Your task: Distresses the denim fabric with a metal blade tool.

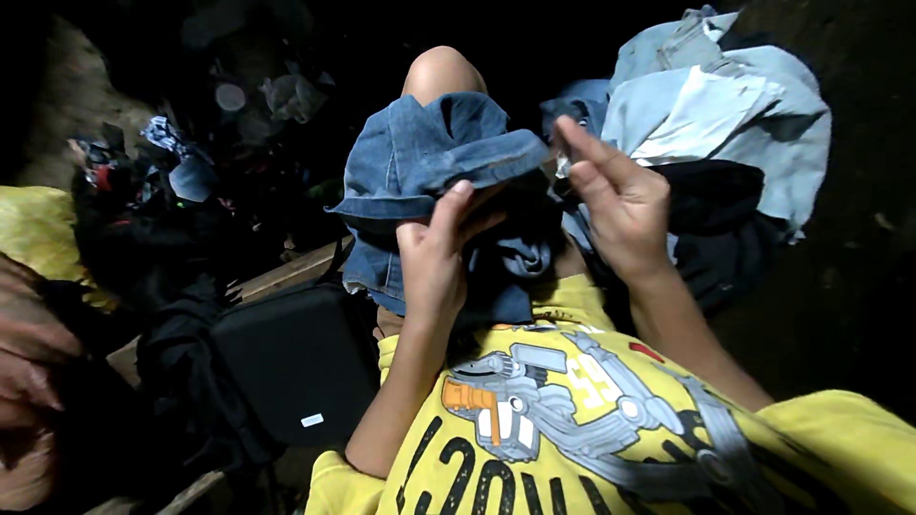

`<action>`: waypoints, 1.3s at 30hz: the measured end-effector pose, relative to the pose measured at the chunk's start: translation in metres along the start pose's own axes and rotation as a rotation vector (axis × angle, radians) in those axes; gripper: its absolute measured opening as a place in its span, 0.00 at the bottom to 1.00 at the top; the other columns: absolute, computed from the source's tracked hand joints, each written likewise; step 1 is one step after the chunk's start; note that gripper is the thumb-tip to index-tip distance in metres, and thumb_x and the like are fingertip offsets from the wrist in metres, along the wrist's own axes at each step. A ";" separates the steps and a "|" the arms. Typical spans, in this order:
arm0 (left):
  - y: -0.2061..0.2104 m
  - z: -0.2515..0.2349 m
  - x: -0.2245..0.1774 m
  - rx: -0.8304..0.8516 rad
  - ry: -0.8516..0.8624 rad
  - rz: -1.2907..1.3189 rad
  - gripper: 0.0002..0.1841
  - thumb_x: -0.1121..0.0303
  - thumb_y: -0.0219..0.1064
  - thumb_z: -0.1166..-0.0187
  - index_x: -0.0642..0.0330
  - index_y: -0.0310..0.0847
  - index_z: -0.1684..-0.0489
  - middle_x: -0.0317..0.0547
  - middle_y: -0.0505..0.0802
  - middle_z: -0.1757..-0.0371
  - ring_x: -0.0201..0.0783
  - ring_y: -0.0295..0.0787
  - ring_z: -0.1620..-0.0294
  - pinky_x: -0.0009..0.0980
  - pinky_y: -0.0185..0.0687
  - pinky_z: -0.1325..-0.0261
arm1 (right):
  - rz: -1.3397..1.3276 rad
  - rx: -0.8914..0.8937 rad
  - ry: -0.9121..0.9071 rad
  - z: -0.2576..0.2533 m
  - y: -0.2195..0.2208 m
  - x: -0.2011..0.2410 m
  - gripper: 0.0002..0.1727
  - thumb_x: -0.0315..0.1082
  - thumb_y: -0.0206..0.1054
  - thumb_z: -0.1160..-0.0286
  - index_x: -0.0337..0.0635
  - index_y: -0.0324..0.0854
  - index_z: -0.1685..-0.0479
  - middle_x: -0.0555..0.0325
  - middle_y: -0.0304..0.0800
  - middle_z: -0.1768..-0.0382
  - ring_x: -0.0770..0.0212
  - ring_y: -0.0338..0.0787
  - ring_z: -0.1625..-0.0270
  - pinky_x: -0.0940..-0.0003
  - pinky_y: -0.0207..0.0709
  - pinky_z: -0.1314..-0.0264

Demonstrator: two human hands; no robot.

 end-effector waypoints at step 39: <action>-0.008 -0.043 -0.095 0.040 0.737 -1.282 0.32 0.62 0.78 0.32 0.64 0.80 0.26 0.61 0.82 0.30 0.51 0.80 0.32 0.42 0.77 0.33 | 0.036 0.282 0.014 -0.119 0.055 -0.012 0.16 0.38 0.57 0.11 0.42 0.89 0.44 0.54 0.87 0.48 0.67 0.85 0.46 0.68 0.77 0.41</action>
Point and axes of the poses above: each hand's wrist, its own z-axis away from the middle knuckle, its own y-axis out of the palm, x = y × z, the point moved 8 cm from there along -z, towards the middle knuckle
